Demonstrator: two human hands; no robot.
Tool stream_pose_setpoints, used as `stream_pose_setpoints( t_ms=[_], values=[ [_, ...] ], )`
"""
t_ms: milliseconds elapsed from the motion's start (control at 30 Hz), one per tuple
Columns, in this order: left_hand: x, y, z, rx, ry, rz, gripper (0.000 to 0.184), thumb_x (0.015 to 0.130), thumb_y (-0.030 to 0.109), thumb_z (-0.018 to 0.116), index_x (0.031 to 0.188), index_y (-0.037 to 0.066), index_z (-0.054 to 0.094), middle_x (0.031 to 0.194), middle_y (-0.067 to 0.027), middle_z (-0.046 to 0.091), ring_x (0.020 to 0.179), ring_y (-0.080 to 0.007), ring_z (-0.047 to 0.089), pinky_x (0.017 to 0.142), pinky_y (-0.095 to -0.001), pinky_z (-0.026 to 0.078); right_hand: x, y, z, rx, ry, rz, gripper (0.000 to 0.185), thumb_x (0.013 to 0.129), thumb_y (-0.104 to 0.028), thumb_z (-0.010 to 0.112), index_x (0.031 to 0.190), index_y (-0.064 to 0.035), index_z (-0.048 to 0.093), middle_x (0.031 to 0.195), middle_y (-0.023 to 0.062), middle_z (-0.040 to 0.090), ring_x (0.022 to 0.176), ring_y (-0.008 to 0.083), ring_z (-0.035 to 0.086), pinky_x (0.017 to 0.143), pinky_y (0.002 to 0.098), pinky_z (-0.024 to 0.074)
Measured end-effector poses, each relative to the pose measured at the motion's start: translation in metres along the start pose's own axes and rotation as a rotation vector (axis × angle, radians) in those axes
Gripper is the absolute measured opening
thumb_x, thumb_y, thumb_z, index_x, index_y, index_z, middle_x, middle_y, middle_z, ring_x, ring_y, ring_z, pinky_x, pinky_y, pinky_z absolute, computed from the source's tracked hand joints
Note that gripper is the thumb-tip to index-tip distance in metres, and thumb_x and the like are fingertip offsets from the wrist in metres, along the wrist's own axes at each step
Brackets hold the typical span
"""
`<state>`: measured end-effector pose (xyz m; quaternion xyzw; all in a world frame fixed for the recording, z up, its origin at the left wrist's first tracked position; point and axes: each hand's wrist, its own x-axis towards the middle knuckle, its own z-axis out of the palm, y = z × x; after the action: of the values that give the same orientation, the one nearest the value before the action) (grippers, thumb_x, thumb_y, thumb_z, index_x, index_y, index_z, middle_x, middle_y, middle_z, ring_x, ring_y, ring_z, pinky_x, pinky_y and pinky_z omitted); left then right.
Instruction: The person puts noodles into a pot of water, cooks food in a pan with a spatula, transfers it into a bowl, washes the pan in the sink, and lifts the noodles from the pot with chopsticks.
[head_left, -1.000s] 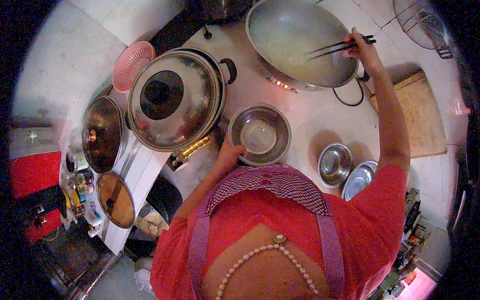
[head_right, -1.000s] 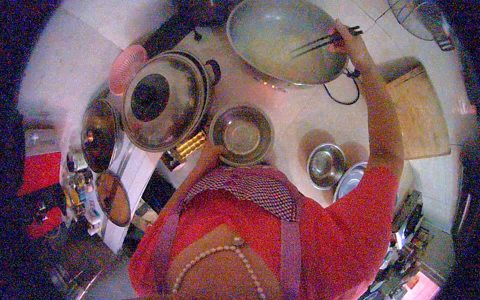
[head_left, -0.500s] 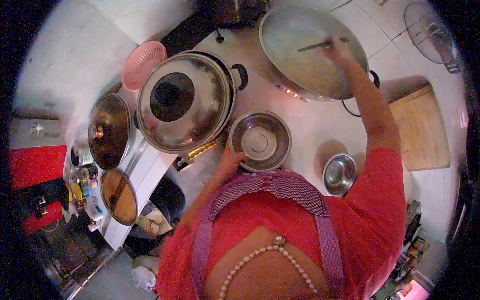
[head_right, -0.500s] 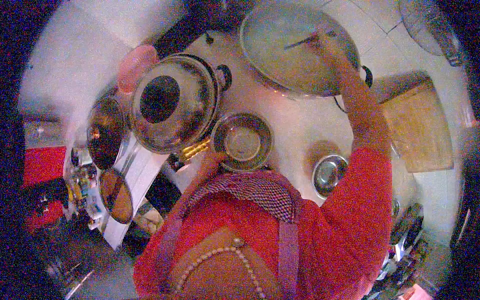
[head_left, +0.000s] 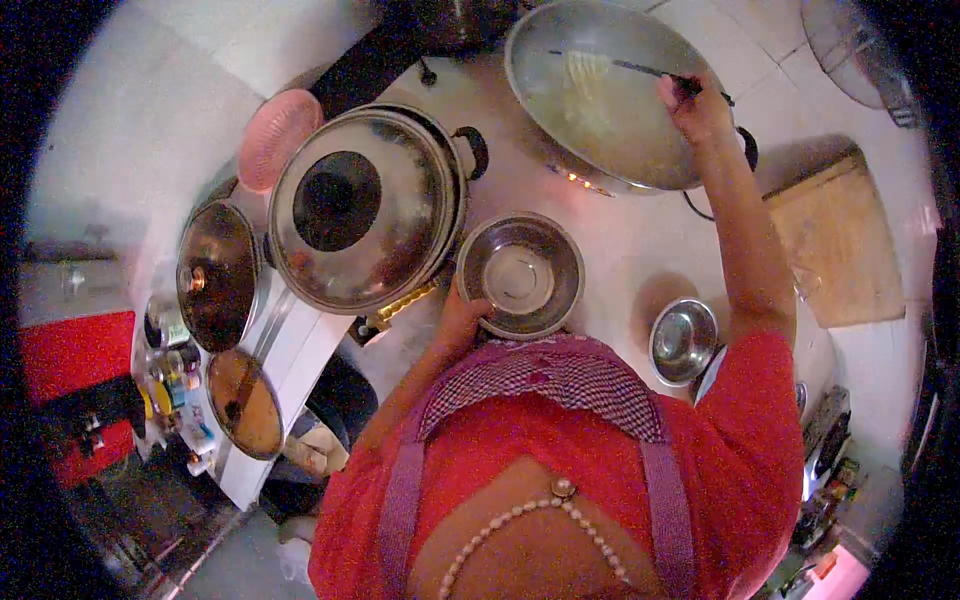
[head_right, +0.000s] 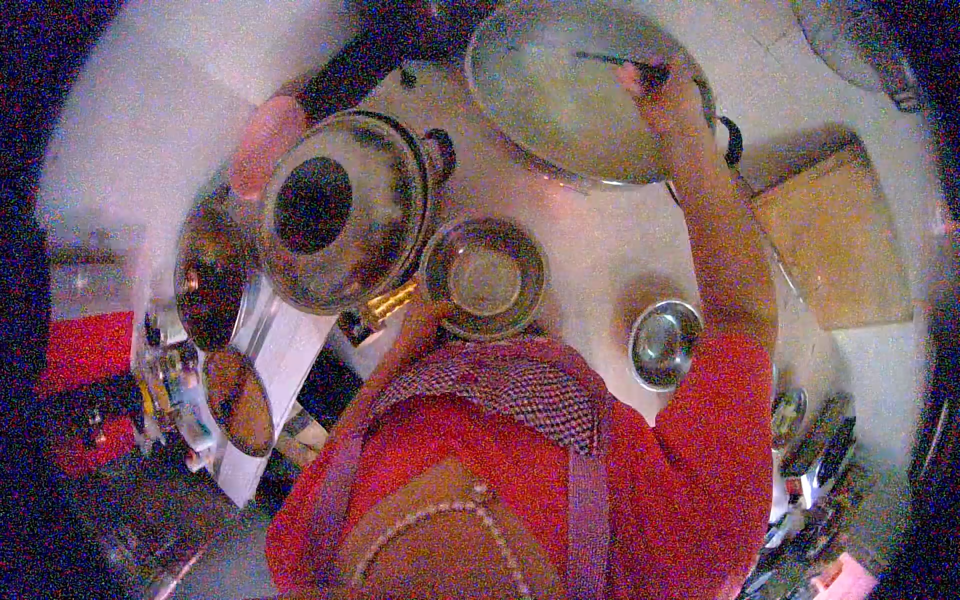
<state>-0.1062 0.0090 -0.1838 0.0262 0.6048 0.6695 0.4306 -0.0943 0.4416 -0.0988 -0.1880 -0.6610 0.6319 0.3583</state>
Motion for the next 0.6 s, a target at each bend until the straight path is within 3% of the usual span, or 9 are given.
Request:
stream_pose_setpoints(
  t_ms=[67,167,233,300,400,467,600],
  values=[
    [0.006,0.004,-0.001,0.255,-0.028,-0.063,0.064,0.056,-0.003,0.054,0.117,0.004,0.037,0.097,-0.0078,0.053,0.083,-0.0190,0.053,0.071,-0.0288,0.045,-0.012,-0.025,0.002,0.226,0.093,0.136,0.039,0.090,-0.034,0.038,0.083,0.0031,0.046,0.087,0.0170,0.052,0.079,0.0299,0.052,0.079,0.0407,0.0484],
    [0.018,-0.020,-0.006,-0.028,-0.031,-0.065,0.065,0.056,-0.003,0.055,0.118,0.004,0.036,0.099,-0.0080,0.053,0.083,-0.0182,0.053,0.070,-0.0277,0.045,-0.035,-0.074,0.013,0.648,0.305,0.365,0.040,0.089,-0.035,0.039,0.080,0.0031,0.047,0.082,0.0156,0.052,0.078,0.0283,0.053,0.081,0.0399,0.0482],
    [0.022,-0.016,-0.018,0.306,-0.147,-0.110,0.064,0.058,-0.003,0.054,0.119,0.004,0.036,0.101,-0.0080,0.052,0.085,-0.0177,0.052,0.071,-0.0268,0.044,-0.039,-0.062,-0.006,0.259,0.226,0.178,0.041,0.089,-0.035,0.040,0.078,0.0035,0.048,0.080,0.0150,0.053,0.078,0.0278,0.053,0.081,0.0392,0.0481],
    [0.020,0.000,-0.011,0.438,-0.182,-0.094,0.064,0.059,-0.002,0.054,0.120,0.004,0.036,0.102,-0.0078,0.052,0.086,-0.0172,0.051,0.071,-0.0262,0.044,-0.043,-0.068,-0.028,0.447,0.187,0.189,0.041,0.089,-0.035,0.040,0.078,0.0040,0.048,0.079,0.0157,0.052,0.078,0.0276,0.053,0.081,0.0386,0.0481],
    [0.012,0.031,0.003,0.275,-0.179,-0.057,0.064,0.061,-0.001,0.054,0.121,0.004,0.035,0.102,-0.0071,0.052,0.085,-0.0168,0.051,0.071,-0.0258,0.044,-0.058,-0.110,-0.006,0.887,0.115,0.309,0.041,0.089,-0.034,0.040,0.078,0.0043,0.048,0.078,0.0164,0.052,0.079,0.0277,0.053,0.082,0.0383,0.0479],
    [0.019,0.030,-0.005,0.110,-0.274,-0.095,0.064,0.061,-0.001,0.054,0.122,0.005,0.034,0.102,-0.0067,0.052,0.085,-0.0165,0.051,0.071,-0.0259,0.044,-0.062,-0.124,0.003,0.905,0.069,0.285,0.040,0.089,-0.033,0.041,0.078,0.0046,0.048,0.078,0.0168,0.052,0.080,0.0279,0.053,0.083,0.0383,0.0478],
    [0.015,0.052,-0.007,0.105,-0.313,-0.148,0.067,0.061,-0.003,0.053,0.124,0.006,0.033,0.102,-0.0065,0.052,0.087,-0.0172,0.051,0.073,-0.0264,0.044,-0.064,-0.152,0.021,0.867,0.078,0.263,0.036,0.089,-0.030,0.043,0.079,0.0047,0.048,0.078,0.0162,0.052,0.080,0.0272,0.052,0.082,0.0376,0.0479]
  ],
)
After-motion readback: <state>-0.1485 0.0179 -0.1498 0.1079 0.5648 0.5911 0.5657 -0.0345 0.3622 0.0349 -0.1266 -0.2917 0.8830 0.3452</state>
